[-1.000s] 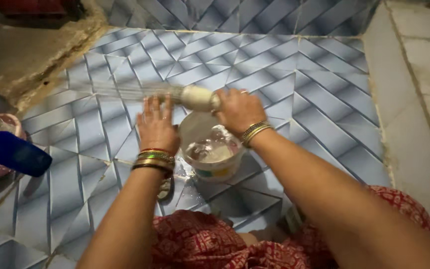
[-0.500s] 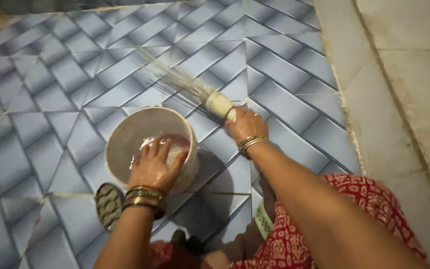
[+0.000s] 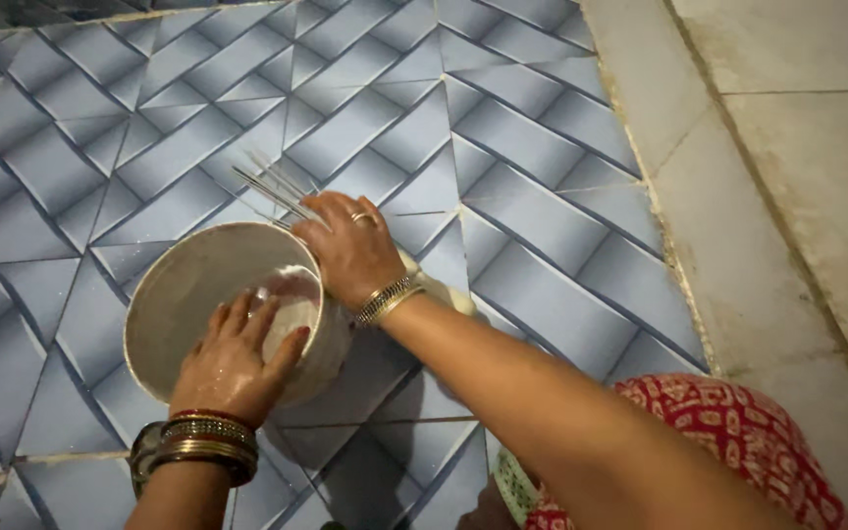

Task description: The person splashes water from a bucket onto the tiled floor and scrubs the surface with a handheld broom.

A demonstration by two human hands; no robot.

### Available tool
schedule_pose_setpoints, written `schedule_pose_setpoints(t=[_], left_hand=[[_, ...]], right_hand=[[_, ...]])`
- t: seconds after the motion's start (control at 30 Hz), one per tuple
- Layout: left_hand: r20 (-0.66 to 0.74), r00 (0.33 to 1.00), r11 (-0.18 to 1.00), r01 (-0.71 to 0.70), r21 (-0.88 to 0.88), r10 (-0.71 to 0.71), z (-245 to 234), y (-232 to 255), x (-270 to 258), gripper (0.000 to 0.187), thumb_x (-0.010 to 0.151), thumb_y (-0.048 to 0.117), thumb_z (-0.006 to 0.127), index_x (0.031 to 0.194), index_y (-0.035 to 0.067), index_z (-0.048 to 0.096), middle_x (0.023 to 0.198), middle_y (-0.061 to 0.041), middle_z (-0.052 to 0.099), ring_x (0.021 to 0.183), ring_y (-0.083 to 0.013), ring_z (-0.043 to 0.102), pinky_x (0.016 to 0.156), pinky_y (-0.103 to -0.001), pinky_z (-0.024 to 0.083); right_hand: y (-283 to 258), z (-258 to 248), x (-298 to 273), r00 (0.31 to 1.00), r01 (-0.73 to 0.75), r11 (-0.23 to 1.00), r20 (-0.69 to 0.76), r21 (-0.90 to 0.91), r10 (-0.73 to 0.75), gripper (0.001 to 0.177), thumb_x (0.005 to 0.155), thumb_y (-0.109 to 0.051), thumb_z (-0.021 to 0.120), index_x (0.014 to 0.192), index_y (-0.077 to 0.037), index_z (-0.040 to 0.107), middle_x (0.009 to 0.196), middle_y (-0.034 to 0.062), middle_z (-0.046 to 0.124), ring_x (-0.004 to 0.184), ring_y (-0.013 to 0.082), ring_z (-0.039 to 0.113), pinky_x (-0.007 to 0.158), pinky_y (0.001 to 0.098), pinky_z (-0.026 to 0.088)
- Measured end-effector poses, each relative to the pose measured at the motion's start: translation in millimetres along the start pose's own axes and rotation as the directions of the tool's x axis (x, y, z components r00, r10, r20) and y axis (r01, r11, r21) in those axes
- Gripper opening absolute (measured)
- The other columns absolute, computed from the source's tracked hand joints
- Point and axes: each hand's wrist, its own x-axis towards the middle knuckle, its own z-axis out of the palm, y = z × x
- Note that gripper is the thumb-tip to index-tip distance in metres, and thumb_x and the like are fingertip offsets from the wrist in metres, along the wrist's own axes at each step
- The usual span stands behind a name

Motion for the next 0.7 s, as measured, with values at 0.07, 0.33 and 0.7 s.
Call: schedule_pose_setpoints(t=[0.07, 0.33, 0.7], left_hand=[[-0.008, 1.000, 1.000, -0.010, -0.015, 0.010, 2.4, -1.0, 0.0, 0.068, 0.089, 0.062, 0.048, 0.145, 0.023, 0.052, 0.158, -0.007, 0.039, 0.148, -0.0288, 0.031, 0.114, -0.051, 0.032], [0.121, 0.983, 0.987, 0.148, -0.060, -0.140, -12.0, 8.5, -4.8, 0.048, 0.090, 0.043, 0.054, 0.125, 0.014, 0.068, 0.141, -0.010, 0.065, 0.131, -0.0301, 0.059, 0.110, -0.043, 0.049], [-0.149, 0.989, 1.000, -0.023, -0.003, 0.023, 1.9, 0.5, -0.8, 0.062, 0.088, 0.040, 0.053, 0.141, 0.009, 0.053, 0.155, -0.010, 0.046, 0.148, -0.0278, 0.034, 0.113, -0.043, 0.040]], right_hand=[[-9.1, -14.0, -3.8, 0.989, 0.146, 0.989, -0.016, 0.025, -0.145, 0.032, 0.076, -0.013, 0.068, 0.108, -0.016, 0.071, 0.127, 0.0069, 0.066, 0.122, 0.0263, 0.063, 0.106, 0.0512, 0.049], [-72.9, -0.5, 0.7, 0.851, 0.025, 0.996, 0.521, 0.082, -0.064, 0.028, 0.094, -0.036, 0.054, 0.101, -0.019, 0.074, 0.100, 0.0098, 0.075, 0.094, 0.0305, 0.071, 0.086, 0.0485, 0.053], [-70.9, 5.6, 3.5, 0.904, -0.003, 0.992, 0.424, 0.127, -0.052, 0.032, 0.097, -0.037, 0.049, 0.102, -0.019, 0.075, 0.103, 0.0072, 0.075, 0.100, 0.0288, 0.070, 0.092, 0.0481, 0.051]])
